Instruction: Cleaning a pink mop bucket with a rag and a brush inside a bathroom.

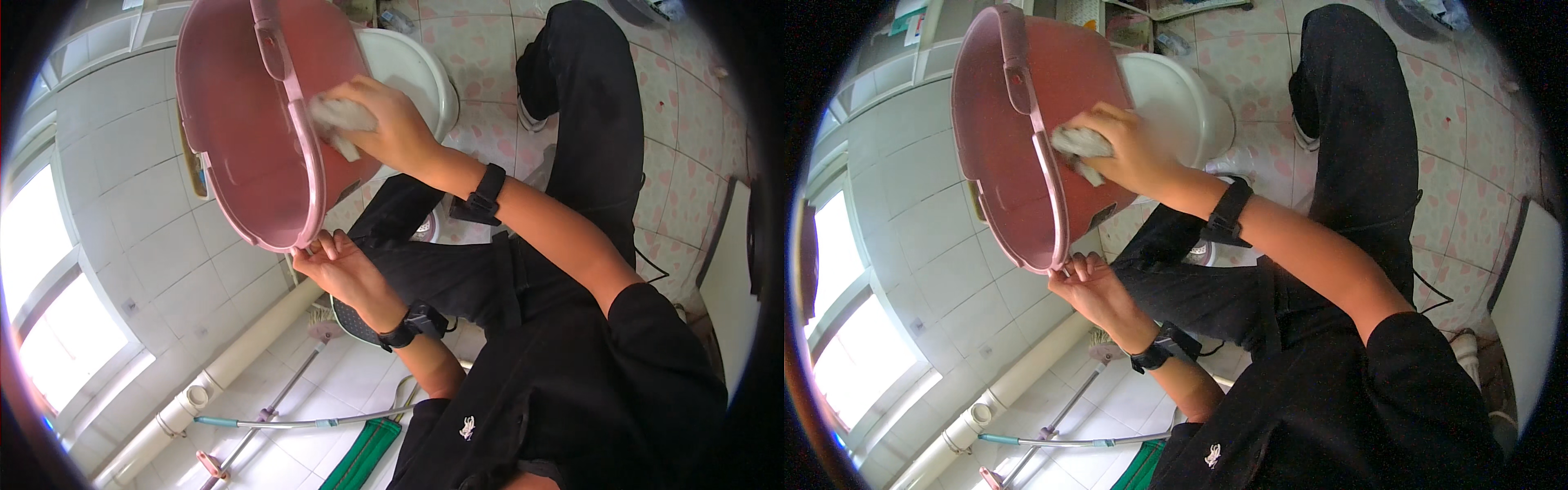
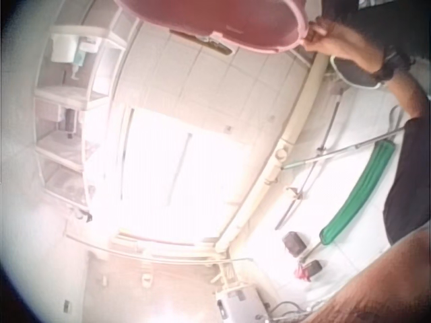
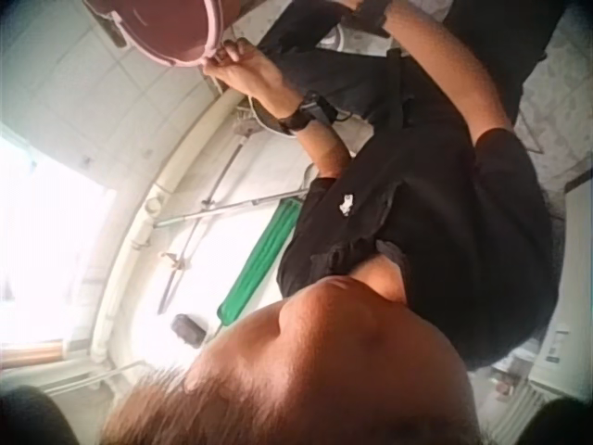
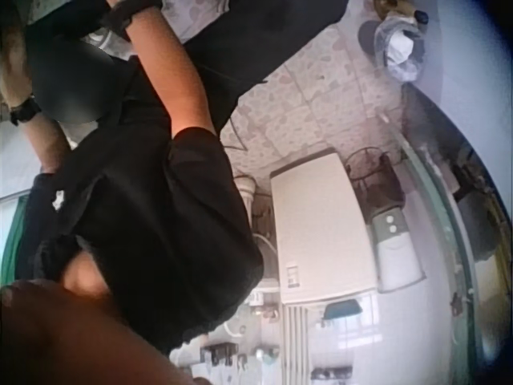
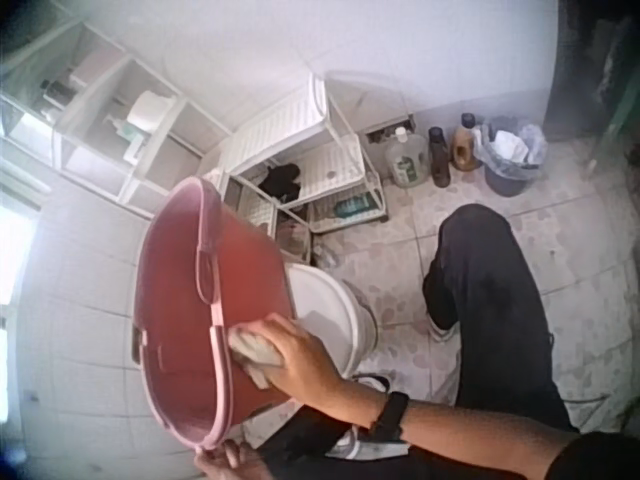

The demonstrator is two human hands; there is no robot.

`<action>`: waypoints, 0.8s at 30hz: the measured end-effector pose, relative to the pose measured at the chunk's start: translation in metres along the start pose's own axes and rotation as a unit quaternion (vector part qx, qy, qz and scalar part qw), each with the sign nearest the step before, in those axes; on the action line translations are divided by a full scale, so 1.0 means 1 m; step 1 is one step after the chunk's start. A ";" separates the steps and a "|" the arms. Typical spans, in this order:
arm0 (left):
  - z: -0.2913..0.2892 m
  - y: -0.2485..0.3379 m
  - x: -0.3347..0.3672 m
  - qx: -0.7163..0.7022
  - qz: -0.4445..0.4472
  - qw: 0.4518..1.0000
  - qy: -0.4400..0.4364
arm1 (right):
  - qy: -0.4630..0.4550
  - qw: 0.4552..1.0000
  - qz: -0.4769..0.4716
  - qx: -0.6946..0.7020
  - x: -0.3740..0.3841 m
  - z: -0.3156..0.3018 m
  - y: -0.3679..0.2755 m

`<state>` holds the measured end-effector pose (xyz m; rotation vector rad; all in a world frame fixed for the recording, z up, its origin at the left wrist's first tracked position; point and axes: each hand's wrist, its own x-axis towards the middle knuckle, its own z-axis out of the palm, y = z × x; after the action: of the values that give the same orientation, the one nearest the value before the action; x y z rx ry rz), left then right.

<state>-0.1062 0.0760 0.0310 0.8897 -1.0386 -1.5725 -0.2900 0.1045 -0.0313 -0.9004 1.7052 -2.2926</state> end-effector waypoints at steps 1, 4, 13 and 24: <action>-0.005 -0.001 0.002 -0.017 -0.002 0.999 -0.033 | -0.015 1.000 0.012 -0.021 -0.006 -0.001 0.009; -0.001 0.000 0.001 -0.006 0.009 1.000 -0.004 | -0.055 0.989 0.054 -0.127 -0.023 -0.010 0.037; -0.002 0.002 0.004 0.000 0.016 1.000 0.021 | -0.042 0.991 0.030 -0.120 -0.002 -0.008 0.007; -0.001 -0.002 0.003 0.011 0.010 1.000 0.022 | -0.166 0.904 -0.044 -0.392 -0.027 -0.035 0.071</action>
<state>-0.1062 0.0733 0.0285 0.9227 -1.0328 -1.5195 -0.3027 0.1208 -0.1124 -1.4098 2.4575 -1.3150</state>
